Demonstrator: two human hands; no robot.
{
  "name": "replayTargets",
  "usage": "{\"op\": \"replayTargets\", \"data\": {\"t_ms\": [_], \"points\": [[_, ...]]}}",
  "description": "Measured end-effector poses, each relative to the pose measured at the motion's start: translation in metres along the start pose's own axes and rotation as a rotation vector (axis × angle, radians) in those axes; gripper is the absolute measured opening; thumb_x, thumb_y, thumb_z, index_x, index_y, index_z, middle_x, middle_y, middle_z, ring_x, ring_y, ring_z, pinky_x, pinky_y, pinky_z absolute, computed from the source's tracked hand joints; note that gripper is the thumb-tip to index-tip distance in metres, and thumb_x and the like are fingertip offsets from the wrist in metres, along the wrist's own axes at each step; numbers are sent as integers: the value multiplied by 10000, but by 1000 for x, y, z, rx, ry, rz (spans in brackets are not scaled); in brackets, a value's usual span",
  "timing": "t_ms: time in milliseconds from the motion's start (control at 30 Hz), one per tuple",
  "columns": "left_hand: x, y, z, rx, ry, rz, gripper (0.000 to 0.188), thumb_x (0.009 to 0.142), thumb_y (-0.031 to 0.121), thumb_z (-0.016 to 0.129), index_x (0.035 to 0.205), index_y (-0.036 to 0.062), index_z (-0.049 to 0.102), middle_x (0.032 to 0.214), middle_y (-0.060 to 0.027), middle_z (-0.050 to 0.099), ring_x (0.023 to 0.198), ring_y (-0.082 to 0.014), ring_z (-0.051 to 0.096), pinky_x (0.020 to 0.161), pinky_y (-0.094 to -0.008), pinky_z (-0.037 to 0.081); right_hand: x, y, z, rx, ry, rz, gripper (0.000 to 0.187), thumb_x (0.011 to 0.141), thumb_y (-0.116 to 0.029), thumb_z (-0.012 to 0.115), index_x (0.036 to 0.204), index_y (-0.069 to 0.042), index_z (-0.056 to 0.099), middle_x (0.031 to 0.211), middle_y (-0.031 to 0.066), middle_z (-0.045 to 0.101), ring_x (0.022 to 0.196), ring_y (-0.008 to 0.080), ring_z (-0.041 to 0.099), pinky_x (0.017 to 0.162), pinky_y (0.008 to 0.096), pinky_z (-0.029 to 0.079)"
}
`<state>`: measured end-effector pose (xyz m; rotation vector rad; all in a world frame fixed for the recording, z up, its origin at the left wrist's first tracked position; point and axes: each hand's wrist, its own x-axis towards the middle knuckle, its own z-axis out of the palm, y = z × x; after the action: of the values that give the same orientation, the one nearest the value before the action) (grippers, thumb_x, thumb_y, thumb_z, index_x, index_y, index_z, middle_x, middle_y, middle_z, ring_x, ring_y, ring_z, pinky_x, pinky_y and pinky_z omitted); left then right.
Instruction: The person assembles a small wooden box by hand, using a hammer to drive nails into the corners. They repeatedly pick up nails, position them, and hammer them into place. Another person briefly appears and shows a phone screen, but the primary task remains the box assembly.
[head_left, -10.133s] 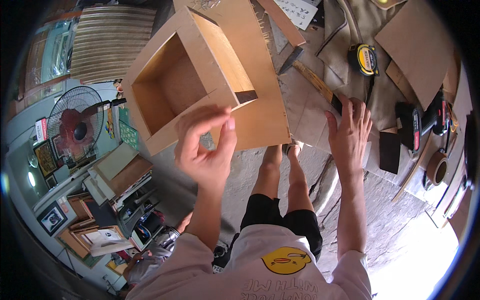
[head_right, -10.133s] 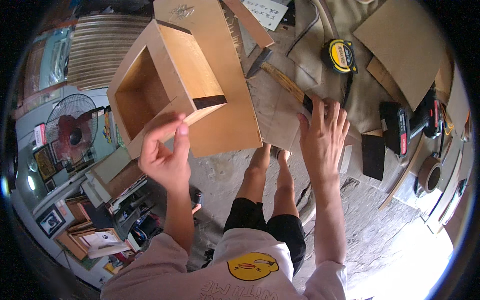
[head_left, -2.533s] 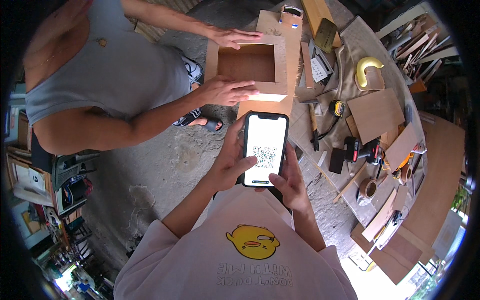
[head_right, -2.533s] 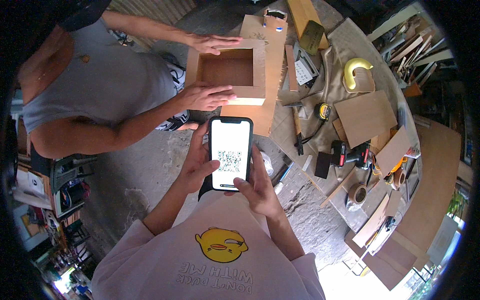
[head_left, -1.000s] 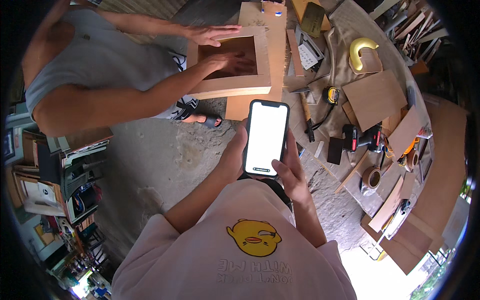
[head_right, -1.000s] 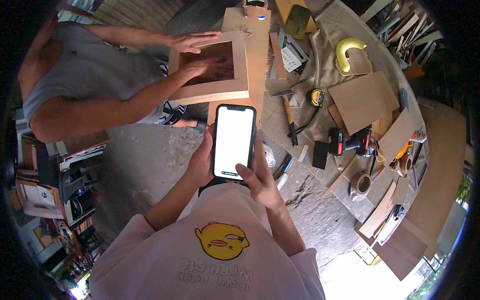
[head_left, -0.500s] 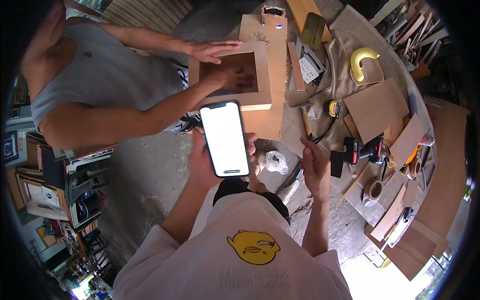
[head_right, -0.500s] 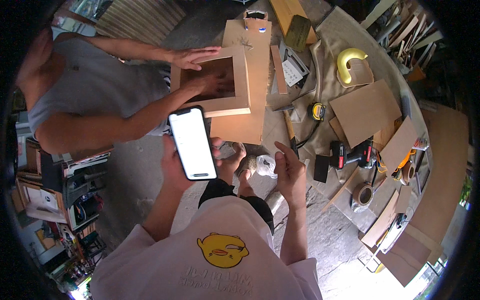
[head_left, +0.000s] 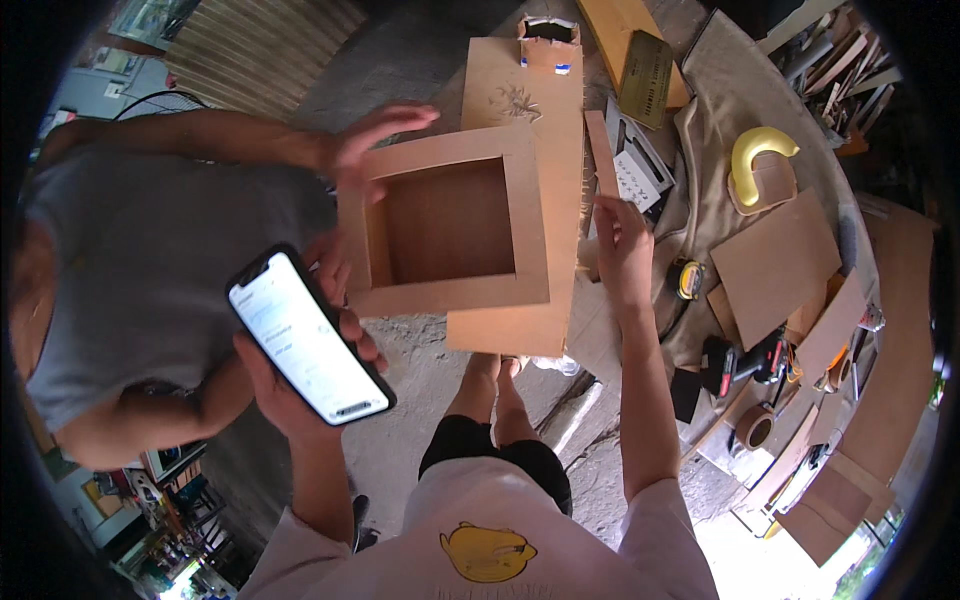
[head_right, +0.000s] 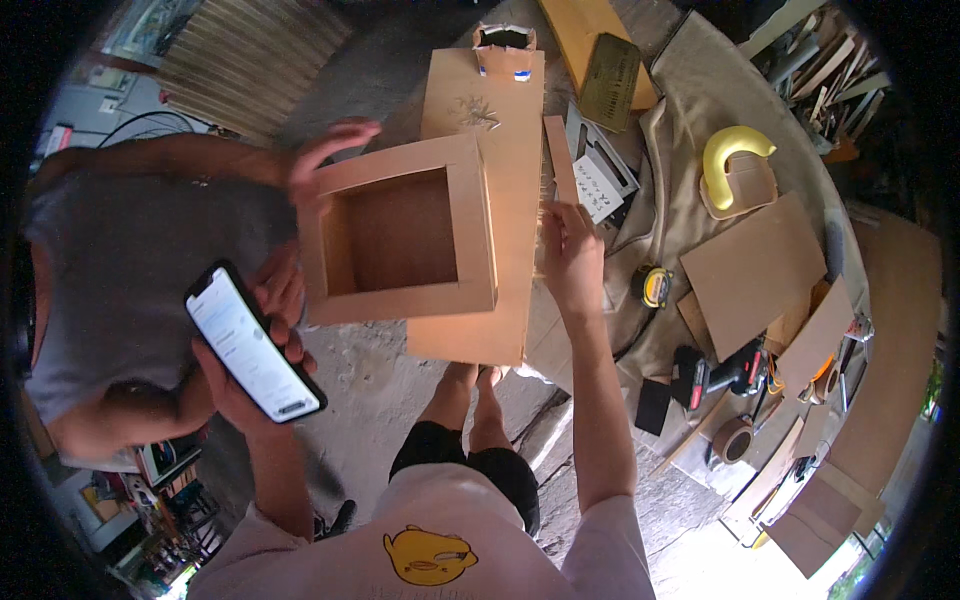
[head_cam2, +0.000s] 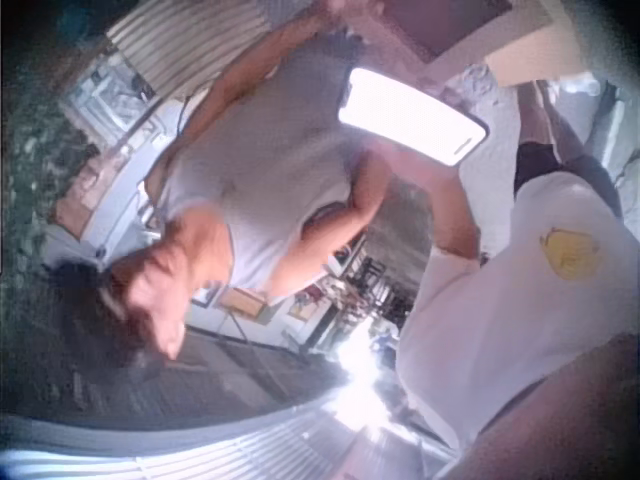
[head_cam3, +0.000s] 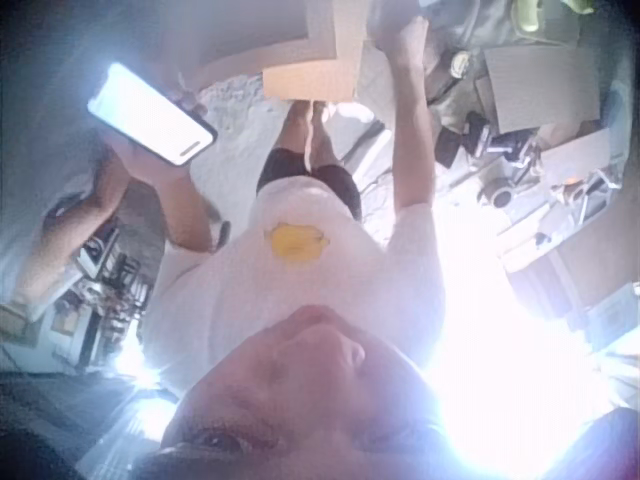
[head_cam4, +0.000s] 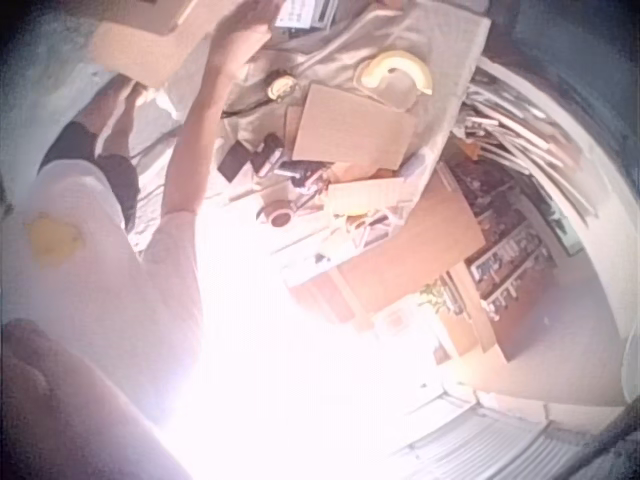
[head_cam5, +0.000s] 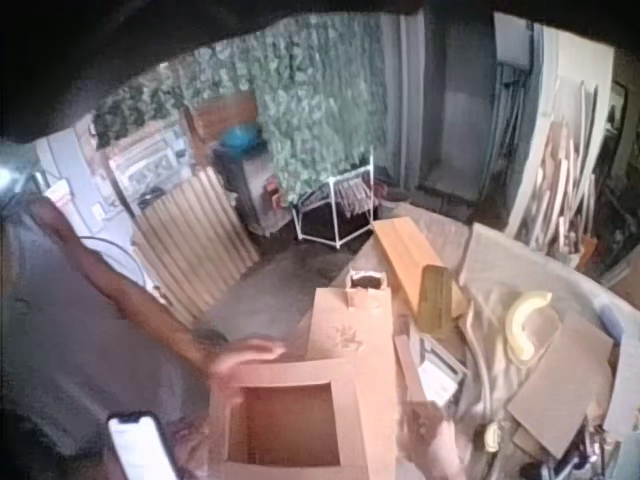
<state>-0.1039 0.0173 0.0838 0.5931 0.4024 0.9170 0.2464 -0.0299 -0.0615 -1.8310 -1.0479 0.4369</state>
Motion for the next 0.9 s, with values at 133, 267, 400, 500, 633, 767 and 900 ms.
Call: {"op": "replayTargets", "data": {"t_ms": [133,267,400,500,633,767,900], "points": [[17,-13,-27,-64,-28,-21,943,984,771,312,1567,31,277,1220,-245,604,1068,-402,660,897,-560,554,63,28,44,-108,-2,-140,151,991,-65,621,1111,-12,696,938,146,692,769,255,697,693,347,547],[36,-10,-52,35,-31,-36,961,967,814,205,1572,72,298,1259,-235,608,1060,-394,664,894,-568,541,121,43,77,-142,20,-268,142,951,-30,643,1078,-11,704,956,180,690,802,341,692,718,397,553],[136,32,-130,-120,-737,-620,912,851,322,837,1568,103,317,1514,-210,428,1342,-418,537,1087,-657,455,160,50,89,-178,-14,-272,118,937,-49,656,1040,-24,710,982,175,694,886,407,690,762,464,558],[170,48,-132,-72,-899,-742,884,818,222,882,1534,107,375,1582,-207,328,1356,-397,534,1108,-645,456,179,57,100,-198,-114,-210,111,934,-76,674,1034,-76,722,998,128,702,884,385,695,777,460,562],[184,71,-124,18,-905,-801,810,782,172,900,1459,77,467,1535,-211,411,1390,-382,499,1106,-629,458,196,56,101,-239,-236,-286,101,923,-101,688,1018,-92,722,985,106,695,892,359,697,772,455,563],[191,104,-146,211,-986,-877,832,714,203,941,1405,27,512,1450,-217,517,1385,-376,499,1095,-625,461,204,61,100,-265,-316,-348,87,910,-98,689,993,-90,714,954,100,675,912,338,689,778,448,562],[142,71,-162,60,-642,-531,815,812,494,793,1387,-5,502,1317,-220,581,1231,-380,603,1052,-608,492,205,56,104,-311,-338,-358,78,894,-90,694,970,-75,689,941,106,655,922,332,678,798,449,556]]}}
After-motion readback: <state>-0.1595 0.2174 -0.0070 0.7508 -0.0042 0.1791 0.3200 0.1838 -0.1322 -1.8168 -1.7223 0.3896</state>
